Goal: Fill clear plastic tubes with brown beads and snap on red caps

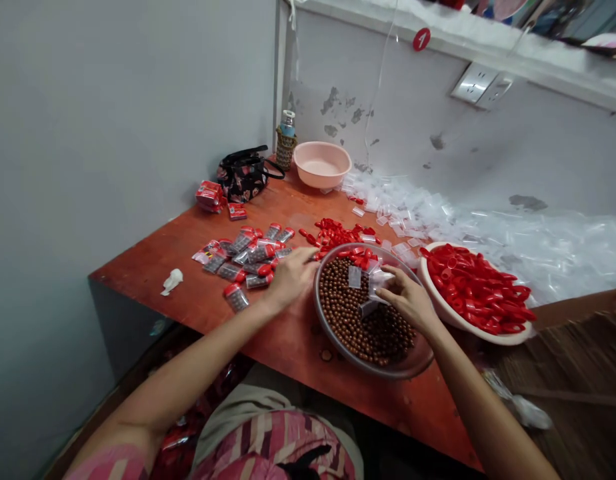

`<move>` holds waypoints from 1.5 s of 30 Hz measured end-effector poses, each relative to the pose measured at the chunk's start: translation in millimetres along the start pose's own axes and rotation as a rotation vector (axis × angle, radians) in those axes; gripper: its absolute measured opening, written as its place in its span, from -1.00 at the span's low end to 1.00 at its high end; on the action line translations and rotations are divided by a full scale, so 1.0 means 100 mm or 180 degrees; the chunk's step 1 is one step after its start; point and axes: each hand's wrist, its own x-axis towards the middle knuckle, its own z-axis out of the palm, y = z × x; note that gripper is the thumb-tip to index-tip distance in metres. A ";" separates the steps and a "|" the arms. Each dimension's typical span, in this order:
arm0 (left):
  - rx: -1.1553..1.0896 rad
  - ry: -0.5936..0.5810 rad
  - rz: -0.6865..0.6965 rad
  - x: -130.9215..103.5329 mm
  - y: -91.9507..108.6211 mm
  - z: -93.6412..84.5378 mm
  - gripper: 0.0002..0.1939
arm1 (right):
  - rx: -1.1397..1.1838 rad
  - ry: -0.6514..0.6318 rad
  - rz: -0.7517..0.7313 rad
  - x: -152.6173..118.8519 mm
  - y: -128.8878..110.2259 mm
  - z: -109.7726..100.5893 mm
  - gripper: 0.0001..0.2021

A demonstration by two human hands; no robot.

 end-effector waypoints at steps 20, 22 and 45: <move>-0.0859 -0.0974 -0.0035 -0.15 0.47 0.54 -0.79 | -0.2728 -0.0864 -0.1376 -0.32 0.13 -0.12 -0.76; -0.0834 -0.0845 -0.0110 -0.13 0.43 0.55 -0.81 | -0.2641 -0.1073 -0.1416 -0.31 0.17 0.05 -0.76; -0.1062 -0.1685 -0.0030 -0.18 0.48 0.55 -0.72 | 0.1205 -0.0430 -0.0147 -0.42 -0.05 0.14 -0.68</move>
